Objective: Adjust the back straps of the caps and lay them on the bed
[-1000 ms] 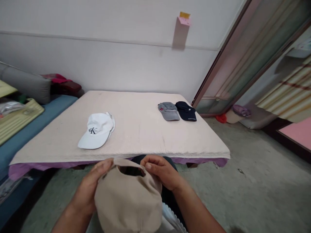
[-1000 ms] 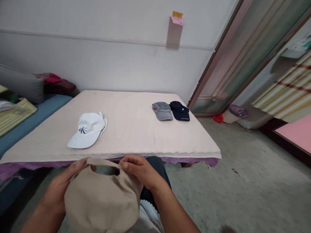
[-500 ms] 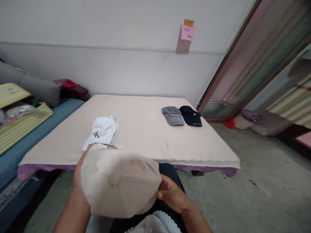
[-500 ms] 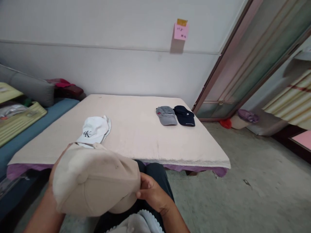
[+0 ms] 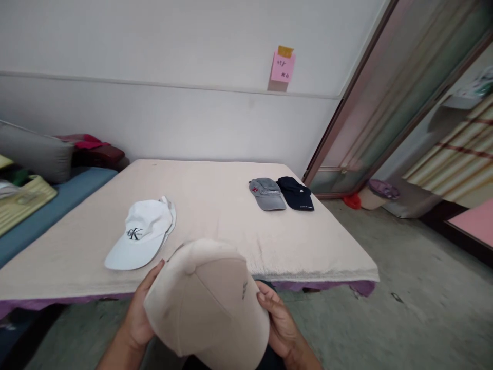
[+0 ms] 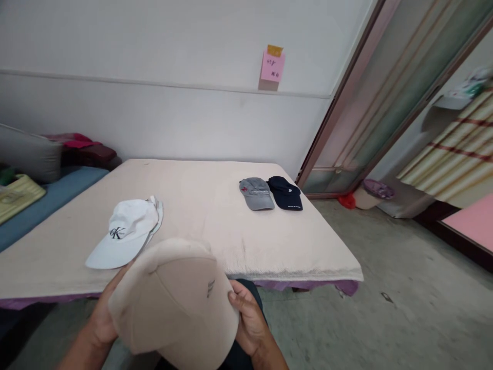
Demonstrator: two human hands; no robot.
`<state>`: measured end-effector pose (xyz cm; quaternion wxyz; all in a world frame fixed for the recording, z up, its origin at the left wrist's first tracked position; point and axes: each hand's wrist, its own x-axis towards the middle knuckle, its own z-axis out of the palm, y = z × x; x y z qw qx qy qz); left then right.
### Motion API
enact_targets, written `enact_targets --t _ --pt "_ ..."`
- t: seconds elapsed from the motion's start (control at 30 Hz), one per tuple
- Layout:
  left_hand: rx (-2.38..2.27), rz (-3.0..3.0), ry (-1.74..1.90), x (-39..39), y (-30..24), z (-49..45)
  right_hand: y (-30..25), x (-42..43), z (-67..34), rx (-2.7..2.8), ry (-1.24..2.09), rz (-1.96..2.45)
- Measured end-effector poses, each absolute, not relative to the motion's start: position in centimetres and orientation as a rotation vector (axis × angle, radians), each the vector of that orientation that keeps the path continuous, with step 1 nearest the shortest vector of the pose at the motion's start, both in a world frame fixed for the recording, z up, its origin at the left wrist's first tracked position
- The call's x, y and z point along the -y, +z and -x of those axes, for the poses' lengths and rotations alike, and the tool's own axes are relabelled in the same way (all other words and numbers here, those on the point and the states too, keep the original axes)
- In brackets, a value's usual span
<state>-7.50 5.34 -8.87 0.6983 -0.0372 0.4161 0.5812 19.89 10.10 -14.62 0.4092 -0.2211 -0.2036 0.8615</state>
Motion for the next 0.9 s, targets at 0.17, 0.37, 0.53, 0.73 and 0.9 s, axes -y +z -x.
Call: enact_targets --t 0.17,0.37,0.53,0.73,0.9 --pt "-0.883 0.090 1.283 -5.2 -8.2 8.2 -15.0 -10.6 -20.5 0.554 2.188 0.587" --pt "-0.903 0.106 1.398 -4.8 -7.4 8.0 -15.6 -10.3 -21.2 0.589 2.234 0.646" --pt "-0.954 0.196 1.361 -4.2 -5.4 7.0 -16.4 -9.7 -21.7 0.569 2.243 0.674" --pt "-0.845 0.166 1.313 -4.0 -5.8 7.0 -15.7 -8.7 -21.2 0.576 2.300 0.595" --pt "-0.865 0.083 1.334 -4.8 -7.1 8.5 -15.0 -7.5 -20.8 0.676 2.415 0.411"
